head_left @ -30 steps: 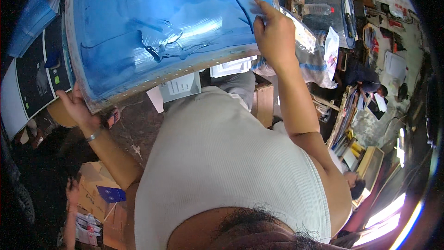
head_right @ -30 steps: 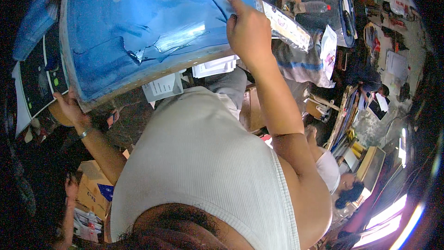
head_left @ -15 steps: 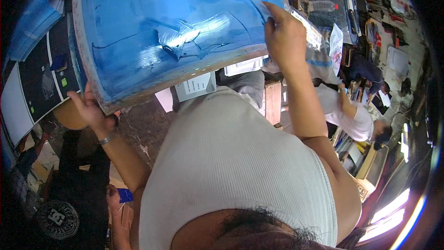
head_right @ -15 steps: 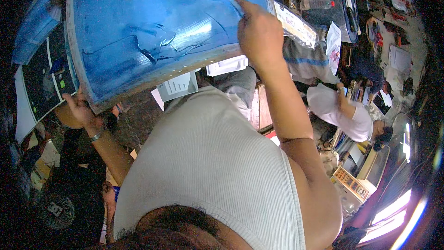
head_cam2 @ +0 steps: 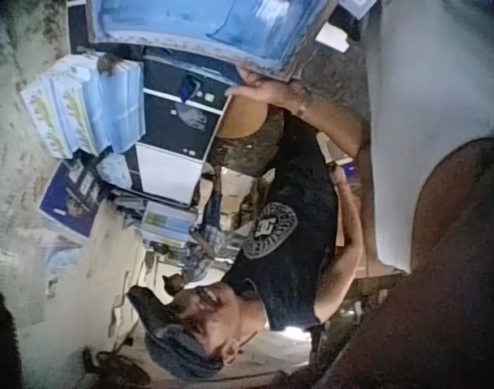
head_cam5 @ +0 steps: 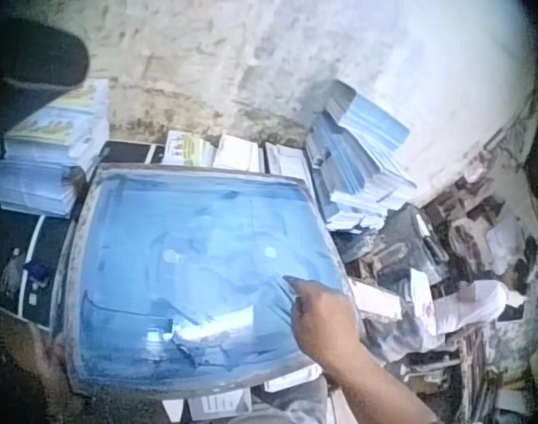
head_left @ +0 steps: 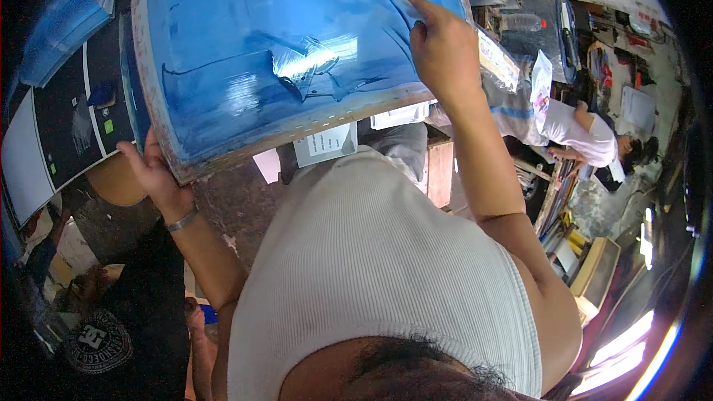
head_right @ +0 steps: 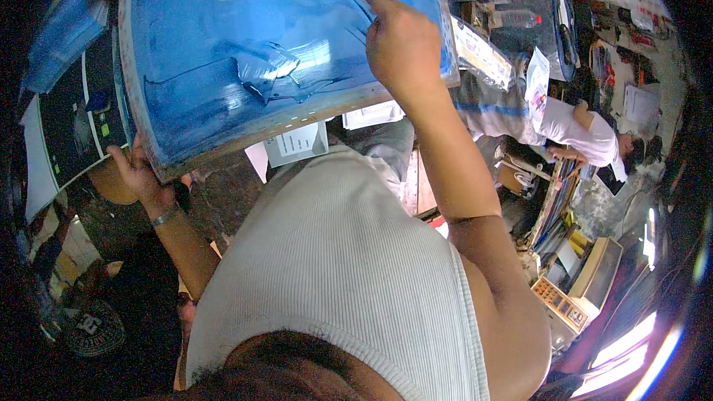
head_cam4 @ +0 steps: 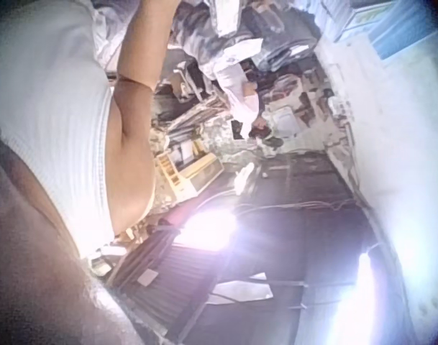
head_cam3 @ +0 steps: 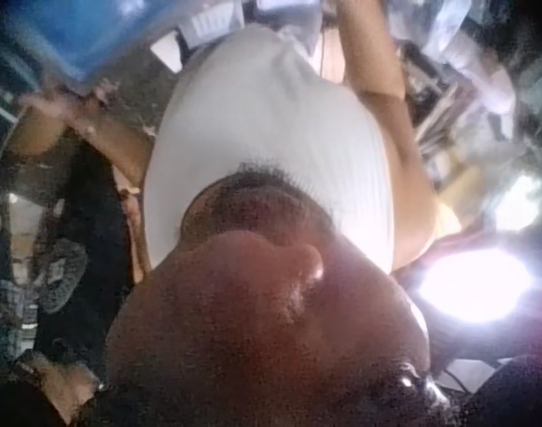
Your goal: The person holds a screen printing frame, scrapes and rubs the blue emulsion surface with a plastic scraper, and peels pieces of film from the mesh by hand.
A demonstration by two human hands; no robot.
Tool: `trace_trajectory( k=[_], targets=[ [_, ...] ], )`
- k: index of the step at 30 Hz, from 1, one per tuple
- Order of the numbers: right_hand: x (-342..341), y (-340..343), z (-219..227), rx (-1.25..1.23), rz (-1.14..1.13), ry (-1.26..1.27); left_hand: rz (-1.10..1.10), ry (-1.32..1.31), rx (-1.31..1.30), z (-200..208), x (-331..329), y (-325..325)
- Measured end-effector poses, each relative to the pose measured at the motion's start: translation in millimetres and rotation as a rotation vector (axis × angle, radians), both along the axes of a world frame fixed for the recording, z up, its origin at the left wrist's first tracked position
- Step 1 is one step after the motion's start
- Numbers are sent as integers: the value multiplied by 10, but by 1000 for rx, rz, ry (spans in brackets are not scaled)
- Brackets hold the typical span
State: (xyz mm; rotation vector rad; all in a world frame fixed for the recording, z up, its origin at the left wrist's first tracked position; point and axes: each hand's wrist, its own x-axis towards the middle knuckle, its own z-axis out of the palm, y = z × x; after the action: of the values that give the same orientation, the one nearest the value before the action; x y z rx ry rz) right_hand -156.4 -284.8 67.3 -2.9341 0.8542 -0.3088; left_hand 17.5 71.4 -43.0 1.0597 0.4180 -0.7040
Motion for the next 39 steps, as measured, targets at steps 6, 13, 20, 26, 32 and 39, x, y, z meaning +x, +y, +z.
trace_trajectory(
  k=[6,13,20,26,32,39],
  targets=[
    [111,179,-12,46,59,21,3,-10,-4,-28,18,6],
    [198,313,-39,149,201,47,46,45,28,41,3,-68],
    [683,-150,93,162,250,22,49,4,81,-3,-10,-49],
    [1098,-322,244,116,393,-24,18,-46,85,-14,-28,-27],
    [1278,-422,131,148,433,19,70,-13,134,34,-28,-88],
    [1150,-611,-343,-144,724,10,50,-15,80,10,-2,-75]
  ],
)
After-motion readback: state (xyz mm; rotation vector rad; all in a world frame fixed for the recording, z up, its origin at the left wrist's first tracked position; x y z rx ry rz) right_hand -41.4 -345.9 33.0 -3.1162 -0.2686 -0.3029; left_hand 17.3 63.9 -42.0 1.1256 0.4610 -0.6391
